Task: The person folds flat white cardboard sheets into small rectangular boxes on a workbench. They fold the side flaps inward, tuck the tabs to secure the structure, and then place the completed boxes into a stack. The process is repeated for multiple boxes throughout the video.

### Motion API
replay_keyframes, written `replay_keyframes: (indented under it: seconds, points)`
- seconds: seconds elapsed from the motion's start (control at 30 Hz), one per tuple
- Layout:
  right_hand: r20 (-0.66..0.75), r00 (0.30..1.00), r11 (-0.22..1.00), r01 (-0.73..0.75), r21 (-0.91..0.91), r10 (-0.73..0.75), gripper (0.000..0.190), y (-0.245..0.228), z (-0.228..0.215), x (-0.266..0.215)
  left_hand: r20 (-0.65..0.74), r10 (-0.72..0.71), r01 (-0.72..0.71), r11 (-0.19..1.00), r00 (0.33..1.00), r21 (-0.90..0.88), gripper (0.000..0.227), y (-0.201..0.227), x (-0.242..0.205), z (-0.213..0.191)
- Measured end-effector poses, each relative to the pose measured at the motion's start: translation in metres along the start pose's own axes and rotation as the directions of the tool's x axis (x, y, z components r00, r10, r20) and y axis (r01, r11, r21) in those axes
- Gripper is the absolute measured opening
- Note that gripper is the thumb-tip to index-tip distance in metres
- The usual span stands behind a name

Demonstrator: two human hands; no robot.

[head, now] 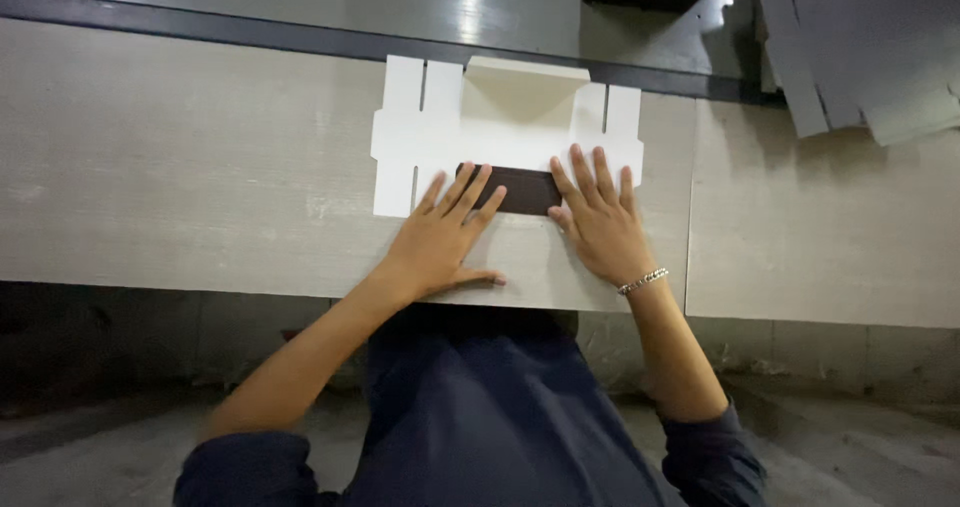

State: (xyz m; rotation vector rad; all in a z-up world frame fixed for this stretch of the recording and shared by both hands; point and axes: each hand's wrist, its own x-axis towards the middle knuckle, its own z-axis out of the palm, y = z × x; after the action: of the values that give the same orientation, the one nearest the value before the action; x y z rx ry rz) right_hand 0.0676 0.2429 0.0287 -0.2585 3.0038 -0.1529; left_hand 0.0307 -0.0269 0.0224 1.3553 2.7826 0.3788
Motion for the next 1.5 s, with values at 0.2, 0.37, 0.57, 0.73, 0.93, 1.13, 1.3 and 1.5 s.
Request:
replay_keyframes:
  seconds: [0.2, 0.37, 0.57, 0.73, 0.93, 1.13, 1.3, 1.5]
  points:
    - [-0.099, 0.995, 0.999, 0.029, -0.036, -0.033, 0.063, -0.020, -0.006, 0.004, 0.091, -0.065, 0.068, 0.997, 0.994, -0.022, 0.095, -0.001, 0.017, 0.009]
    - [-0.207, 0.957, 0.977, 0.181, -0.115, -0.201, 0.063, -0.002, 0.022, 0.015, -0.260, -0.013, 0.051, 0.989, 0.965, 0.137, 0.052, -0.032, 0.027, 0.036]
    - [-0.043, 0.977, 0.974, 0.203, -0.102, -0.209, 0.026, -0.013, -0.027, 0.027, -0.067, 0.126, -0.111, 0.973, 0.990, 0.204, 0.014, -0.031, 0.049, -0.001]
    - [0.006, 0.998, 0.949, 0.054, 0.310, -0.059, 0.017, 0.007, -0.039, 0.064, 0.101, 0.007, -0.011, 0.999, 0.995, 0.045, 0.029, -0.052, 0.097, -0.006]
    - [-0.012, 0.997, 0.990, -0.080, 0.119, 0.082, 0.043, 0.012, -0.045, 0.088, 0.091, -0.023, 0.039, 0.984, 0.996, -0.176, 0.055, -0.049, 0.103, -0.009]
    - [0.013, 0.998, 0.996, -0.067, -0.063, 0.068, 0.048, -0.010, -0.065, 0.079, -0.009, -0.030, 0.030, 0.998, 1.000, -0.049, 0.084, -0.032, 0.090, 0.000]
    - [0.046, 0.920, 0.837, 0.333, 0.434, -0.390, 0.059, -0.047, -0.143, 0.046, -0.446, 0.185, -0.070, 0.963, 0.876, 0.260, 0.014, -0.003, 0.055, -0.016]
    - [-0.165, 0.949, 0.867, 0.313, 0.388, -0.269, 0.037, -0.014, -0.028, 0.057, 0.153, 0.130, -0.141, 0.988, 0.980, 0.064, 0.051, -0.014, 0.022, -0.051]
